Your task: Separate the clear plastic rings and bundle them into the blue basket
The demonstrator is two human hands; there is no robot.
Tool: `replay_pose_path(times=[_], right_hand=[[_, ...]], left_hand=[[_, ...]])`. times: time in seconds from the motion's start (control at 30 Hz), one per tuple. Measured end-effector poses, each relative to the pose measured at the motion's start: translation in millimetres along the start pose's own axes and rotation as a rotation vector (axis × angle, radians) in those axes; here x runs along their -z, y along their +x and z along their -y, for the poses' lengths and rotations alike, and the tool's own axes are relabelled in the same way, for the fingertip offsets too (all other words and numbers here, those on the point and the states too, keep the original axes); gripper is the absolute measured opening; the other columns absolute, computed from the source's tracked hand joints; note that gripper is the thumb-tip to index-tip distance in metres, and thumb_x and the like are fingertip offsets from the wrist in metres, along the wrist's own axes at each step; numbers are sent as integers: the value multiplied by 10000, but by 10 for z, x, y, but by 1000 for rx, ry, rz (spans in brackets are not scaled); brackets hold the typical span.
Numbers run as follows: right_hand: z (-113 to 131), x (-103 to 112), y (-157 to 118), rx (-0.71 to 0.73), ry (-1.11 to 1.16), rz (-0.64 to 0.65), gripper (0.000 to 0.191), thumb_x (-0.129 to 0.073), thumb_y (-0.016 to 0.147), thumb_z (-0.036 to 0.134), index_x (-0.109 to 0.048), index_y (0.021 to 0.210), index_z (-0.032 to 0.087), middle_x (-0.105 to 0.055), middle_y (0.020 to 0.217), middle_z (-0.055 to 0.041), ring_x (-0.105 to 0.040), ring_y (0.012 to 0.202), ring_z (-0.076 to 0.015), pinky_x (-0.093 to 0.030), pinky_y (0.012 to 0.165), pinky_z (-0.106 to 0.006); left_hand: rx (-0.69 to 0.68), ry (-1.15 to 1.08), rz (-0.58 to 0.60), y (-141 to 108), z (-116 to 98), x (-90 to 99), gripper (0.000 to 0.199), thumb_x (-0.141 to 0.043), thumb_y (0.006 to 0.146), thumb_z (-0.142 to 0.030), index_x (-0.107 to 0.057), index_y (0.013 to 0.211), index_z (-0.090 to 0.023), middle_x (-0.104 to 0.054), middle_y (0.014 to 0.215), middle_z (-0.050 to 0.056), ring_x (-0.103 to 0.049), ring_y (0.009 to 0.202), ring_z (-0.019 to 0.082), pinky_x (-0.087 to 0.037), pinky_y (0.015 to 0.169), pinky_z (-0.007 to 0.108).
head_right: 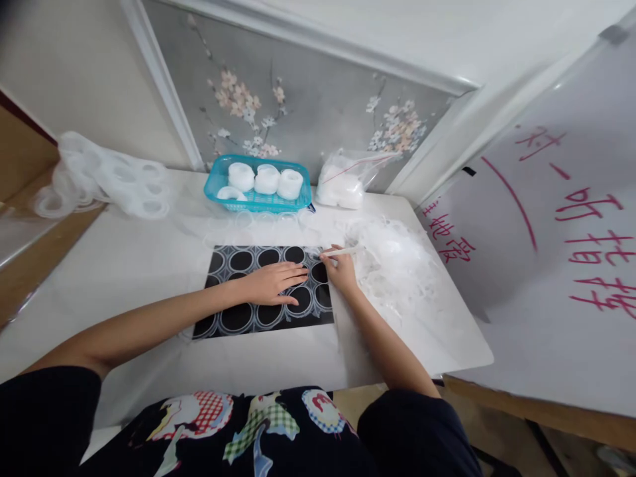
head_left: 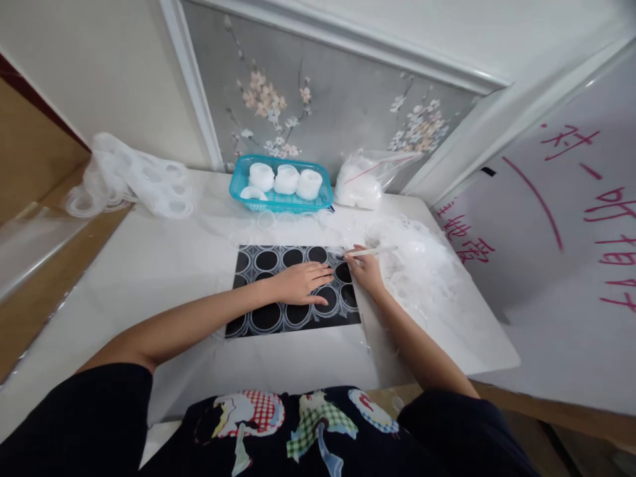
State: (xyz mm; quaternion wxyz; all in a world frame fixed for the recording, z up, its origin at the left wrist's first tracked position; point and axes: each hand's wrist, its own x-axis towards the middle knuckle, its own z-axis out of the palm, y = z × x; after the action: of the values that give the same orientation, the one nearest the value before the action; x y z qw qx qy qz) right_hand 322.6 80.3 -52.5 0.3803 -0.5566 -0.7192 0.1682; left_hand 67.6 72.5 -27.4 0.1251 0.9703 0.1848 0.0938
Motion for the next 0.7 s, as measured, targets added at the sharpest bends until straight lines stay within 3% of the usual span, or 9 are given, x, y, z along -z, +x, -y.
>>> replay_pose_path(times=[0.17,0.7], right_hand=[[-38,-89,-50,-89,50,4,364,-548,907,523,-762,857,233,-791,941,-84,-648,1179,-308,-456,1063,-510],[-7,-61,-71,-100,5,25,251,-581,919,405,-766,893,238,-791,973,-67,-634,1206,-296,-448,1067,-507]], left_hand=[[30,-2,94,294,78,-78,759,-517,955,-597,-447,1472,-45,-340,1565,212,-314,1479,322,-231,1223,426],[17,-20,119,274,87,-65,778,-528,953,-585,-422,1475,-17,-367,1553,225,-320,1479,302,-224,1220,392]])
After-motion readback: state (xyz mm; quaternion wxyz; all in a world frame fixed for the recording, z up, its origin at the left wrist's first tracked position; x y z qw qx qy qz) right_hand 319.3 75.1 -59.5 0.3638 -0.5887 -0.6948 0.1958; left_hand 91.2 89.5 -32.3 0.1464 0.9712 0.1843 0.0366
